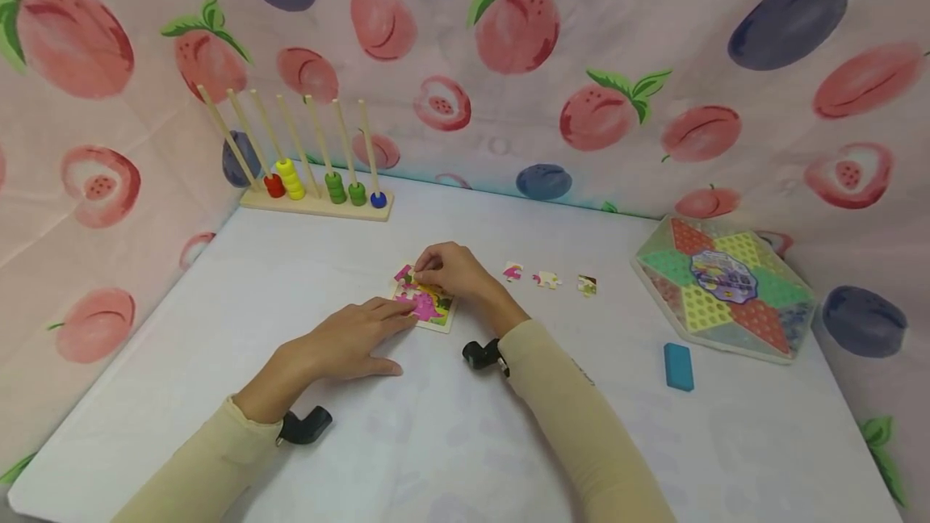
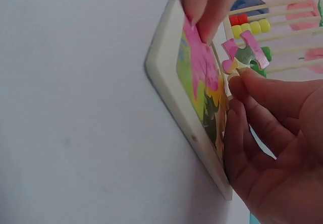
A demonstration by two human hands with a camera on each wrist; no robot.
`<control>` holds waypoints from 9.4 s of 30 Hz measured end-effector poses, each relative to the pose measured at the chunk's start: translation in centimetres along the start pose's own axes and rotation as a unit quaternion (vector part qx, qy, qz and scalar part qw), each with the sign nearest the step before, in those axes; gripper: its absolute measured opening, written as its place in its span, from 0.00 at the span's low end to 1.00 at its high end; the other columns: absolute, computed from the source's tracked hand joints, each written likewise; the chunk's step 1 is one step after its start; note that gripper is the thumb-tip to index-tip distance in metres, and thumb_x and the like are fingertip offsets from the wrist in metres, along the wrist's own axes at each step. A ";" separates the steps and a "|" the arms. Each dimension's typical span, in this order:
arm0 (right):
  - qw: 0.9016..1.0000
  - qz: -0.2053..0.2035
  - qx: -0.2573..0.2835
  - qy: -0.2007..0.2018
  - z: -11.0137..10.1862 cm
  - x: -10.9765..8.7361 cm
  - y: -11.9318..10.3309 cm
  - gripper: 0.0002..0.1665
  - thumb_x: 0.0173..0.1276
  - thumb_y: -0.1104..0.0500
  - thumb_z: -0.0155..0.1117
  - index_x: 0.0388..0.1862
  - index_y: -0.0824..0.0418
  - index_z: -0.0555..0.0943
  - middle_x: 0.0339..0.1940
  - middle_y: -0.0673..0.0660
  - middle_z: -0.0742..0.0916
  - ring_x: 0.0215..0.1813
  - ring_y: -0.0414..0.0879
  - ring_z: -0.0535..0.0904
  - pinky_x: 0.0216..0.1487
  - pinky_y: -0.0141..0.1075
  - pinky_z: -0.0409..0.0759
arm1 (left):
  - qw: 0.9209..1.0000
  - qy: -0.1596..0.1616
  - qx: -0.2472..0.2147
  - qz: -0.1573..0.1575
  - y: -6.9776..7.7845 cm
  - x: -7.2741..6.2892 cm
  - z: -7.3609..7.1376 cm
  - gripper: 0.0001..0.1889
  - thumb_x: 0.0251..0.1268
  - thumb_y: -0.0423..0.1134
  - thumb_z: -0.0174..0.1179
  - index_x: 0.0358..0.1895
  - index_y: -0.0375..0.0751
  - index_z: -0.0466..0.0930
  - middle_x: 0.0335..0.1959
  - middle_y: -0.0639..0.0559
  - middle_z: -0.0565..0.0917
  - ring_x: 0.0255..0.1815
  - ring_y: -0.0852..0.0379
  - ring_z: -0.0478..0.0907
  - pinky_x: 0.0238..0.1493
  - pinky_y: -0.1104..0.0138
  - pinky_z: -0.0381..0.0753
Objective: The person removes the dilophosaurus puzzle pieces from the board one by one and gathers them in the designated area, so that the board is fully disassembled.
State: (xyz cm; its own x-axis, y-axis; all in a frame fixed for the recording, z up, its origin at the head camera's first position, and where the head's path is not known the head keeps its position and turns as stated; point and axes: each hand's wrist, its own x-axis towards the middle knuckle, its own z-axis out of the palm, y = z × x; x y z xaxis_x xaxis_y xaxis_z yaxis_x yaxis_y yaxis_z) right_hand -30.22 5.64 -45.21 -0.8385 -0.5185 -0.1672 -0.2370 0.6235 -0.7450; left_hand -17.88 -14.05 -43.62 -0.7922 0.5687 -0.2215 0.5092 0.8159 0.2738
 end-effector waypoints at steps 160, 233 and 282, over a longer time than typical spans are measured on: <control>0.995 0.006 -0.101 0.027 -3.0 -4.6 0.1 0.19 0.67 0.60 0.72 0.57 0.59 0.86 0.50 0.58 0.89 0.51 0.49 0.84 0.48 0.35 0.85 | 0.999 -0.006 0.002 -0.031 0.4 0.5 0.5 0.44 0.61 0.65 0.67 0.79 0.58 0.64 0.82 0.56 0.62 0.80 0.49 0.60 0.75 0.44 0.67; 0.996 -0.037 -0.086 -0.002 -0.2 -2.6 1.0 0.19 0.66 0.61 0.73 0.56 0.58 0.84 0.42 0.55 0.88 0.45 0.45 0.82 0.55 0.36 0.85 | 1.000 0.003 0.012 -0.028 0.3 0.0 0.4 0.41 0.63 0.64 0.65 0.77 0.56 0.66 0.81 0.45 0.63 0.80 0.44 0.61 0.74 0.42 0.68; 0.980 0.171 -0.010 0.105 -8.9 -13.3 8.5 0.13 0.69 0.58 0.71 0.47 0.65 0.88 0.50 0.67 0.88 0.30 0.40 0.84 0.35 0.30 0.85 | 0.999 0.016 0.012 -0.040 0.4 0.2 1.0 0.43 0.60 0.64 0.67 0.78 0.59 0.65 0.81 0.48 0.63 0.81 0.46 0.60 0.77 0.43 0.66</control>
State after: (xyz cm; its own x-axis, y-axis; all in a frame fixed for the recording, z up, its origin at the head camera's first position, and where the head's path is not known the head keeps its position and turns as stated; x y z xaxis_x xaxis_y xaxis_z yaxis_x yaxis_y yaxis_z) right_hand -25.41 23.05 -43.54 -0.9524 -0.1475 -0.2668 0.0670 0.7525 -0.6551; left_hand -17.48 -13.48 -44.49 -0.8409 0.4982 -0.2112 0.4517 0.8612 0.2331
